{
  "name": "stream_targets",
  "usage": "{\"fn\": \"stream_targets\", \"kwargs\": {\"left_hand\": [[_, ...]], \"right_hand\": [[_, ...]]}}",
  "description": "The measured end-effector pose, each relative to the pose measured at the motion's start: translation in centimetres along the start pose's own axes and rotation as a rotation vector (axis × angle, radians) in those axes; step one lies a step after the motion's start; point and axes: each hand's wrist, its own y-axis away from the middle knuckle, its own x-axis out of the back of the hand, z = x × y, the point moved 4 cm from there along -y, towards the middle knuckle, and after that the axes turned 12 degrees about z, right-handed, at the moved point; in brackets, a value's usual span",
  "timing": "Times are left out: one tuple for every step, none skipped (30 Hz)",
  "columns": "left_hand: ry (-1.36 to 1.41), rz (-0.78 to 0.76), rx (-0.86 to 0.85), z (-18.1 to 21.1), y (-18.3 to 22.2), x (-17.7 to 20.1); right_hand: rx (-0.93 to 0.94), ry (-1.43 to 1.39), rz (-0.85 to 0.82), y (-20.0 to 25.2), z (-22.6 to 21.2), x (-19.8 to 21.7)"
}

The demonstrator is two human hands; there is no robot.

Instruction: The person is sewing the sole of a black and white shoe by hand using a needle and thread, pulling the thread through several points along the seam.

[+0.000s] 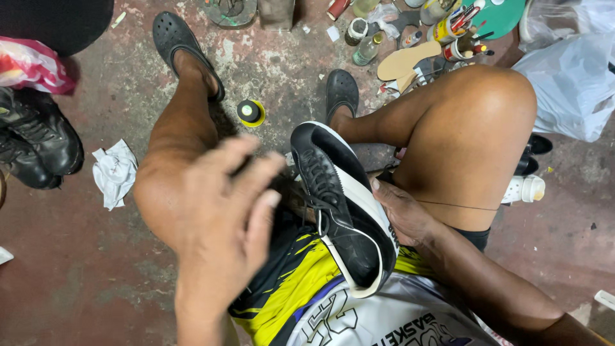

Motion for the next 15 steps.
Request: {"fn": "stream_targets", "kwargs": {"left_hand": [[0.088,-0.041,-0.028,0.6,0.1,-0.5],[0.177,-0.082,-0.057,1.1,0.2,-1.1],[0.186,-0.109,-0.083,1.3,0.5,-1.7],[0.195,-0.135,-0.109,1.3,0.8,-2.4],[0.2,-0.154,-0.136,1.3,1.2,-3.0],[0.227,-0.148,-0.114,1.1,1.5,-3.2],[0.251,-0.137,-0.096,0.7,1.8,-3.4],[0.275,-0.126,-0.079,0.5,2.0,-3.6],[0.302,-0.078,-0.009,0.1,2.2,-3.6],[0.327,-0.031,0.062,-0.1,2.5,-3.5],[0.349,0.018,0.133,-0.3,2.7,-3.4],[0.538,0.128,0.306,-0.8,2.8,-3.2],[0.723,0.246,0.478,-1.4,2.9,-3.1],[0.908,0.365,0.651,-2.0,3.1,-3.0],[0.746,0.36,0.586,-1.8,3.0,-2.5]], "right_hand": [[-0.019,-0.019,-0.032,0.0,0.0,-0.2],[-0.021,-0.007,-0.028,-0.2,-0.2,-0.2],[-0.024,-0.001,-0.018,-0.1,0.0,-0.1],[-0.028,0.005,-0.008,0.2,0.2,-0.1],[-0.029,-0.012,-0.026,0.1,0.0,-0.2],[-0.031,-0.03,-0.044,0.1,-0.1,-0.3],[-0.028,-0.046,-0.067,0.0,-0.4,-0.5],[-0.031,-0.035,-0.049,-0.2,-0.7,-0.5],[-0.036,-0.036,-0.021,-0.1,-0.5,-0.5],[-0.041,-0.037,0.006,0.0,-0.3,-0.5],[-0.039,-0.014,0.011,0.1,-0.2,-0.5],[-0.038,0.008,0.015,0.1,-0.1,-0.6],[-0.034,0.036,0.015,-0.1,-0.1,-0.6],[-0.047,0.033,0.032,-0.3,-0.2,-0.6],[-0.065,0.024,0.056,-0.2,0.0,-0.5]]}}
